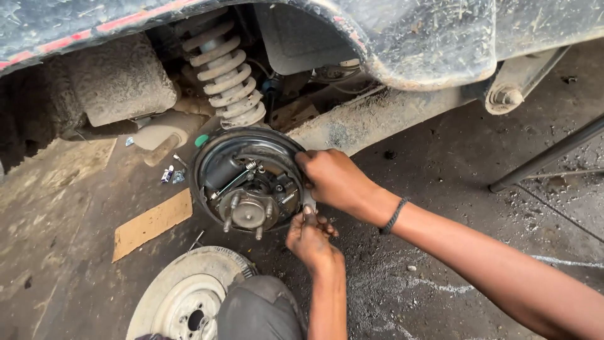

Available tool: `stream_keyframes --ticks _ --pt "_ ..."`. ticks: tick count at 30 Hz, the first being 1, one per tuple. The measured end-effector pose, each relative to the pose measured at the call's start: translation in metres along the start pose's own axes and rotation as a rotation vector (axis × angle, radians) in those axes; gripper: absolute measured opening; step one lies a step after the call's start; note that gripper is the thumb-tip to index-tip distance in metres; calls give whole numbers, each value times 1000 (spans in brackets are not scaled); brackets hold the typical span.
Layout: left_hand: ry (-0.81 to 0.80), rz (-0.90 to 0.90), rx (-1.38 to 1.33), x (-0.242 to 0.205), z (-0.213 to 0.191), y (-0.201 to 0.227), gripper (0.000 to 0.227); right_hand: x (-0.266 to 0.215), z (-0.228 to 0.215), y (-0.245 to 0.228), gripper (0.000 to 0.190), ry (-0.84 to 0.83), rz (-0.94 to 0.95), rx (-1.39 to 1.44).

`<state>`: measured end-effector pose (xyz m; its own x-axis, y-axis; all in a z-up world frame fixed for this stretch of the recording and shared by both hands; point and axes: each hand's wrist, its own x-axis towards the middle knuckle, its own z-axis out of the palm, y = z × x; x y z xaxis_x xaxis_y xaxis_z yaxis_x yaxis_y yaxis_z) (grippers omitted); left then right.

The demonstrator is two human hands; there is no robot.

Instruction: Repairing and reassembling the brake drum assembly on a vehicle.

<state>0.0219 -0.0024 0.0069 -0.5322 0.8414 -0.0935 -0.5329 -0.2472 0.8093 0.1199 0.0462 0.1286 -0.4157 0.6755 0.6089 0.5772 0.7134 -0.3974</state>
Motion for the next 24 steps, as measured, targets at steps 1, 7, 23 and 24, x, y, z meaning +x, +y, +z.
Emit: stream_keyframes --ticks 1,7,23,24 --pt "0 9 -7 2 2 2 20 2 -2 3 39 2 -11 -1" --pt "38 -31 -6 9 6 2 18 -4 2 4 40 24 -27 9" --pt "-8 6 66 19 -6 -6 16 -2 -18 14 35 -148 110 -6" --pt "-34 23 67 15 -7 -5 17 -4 -19 15 32 -147 104 1"
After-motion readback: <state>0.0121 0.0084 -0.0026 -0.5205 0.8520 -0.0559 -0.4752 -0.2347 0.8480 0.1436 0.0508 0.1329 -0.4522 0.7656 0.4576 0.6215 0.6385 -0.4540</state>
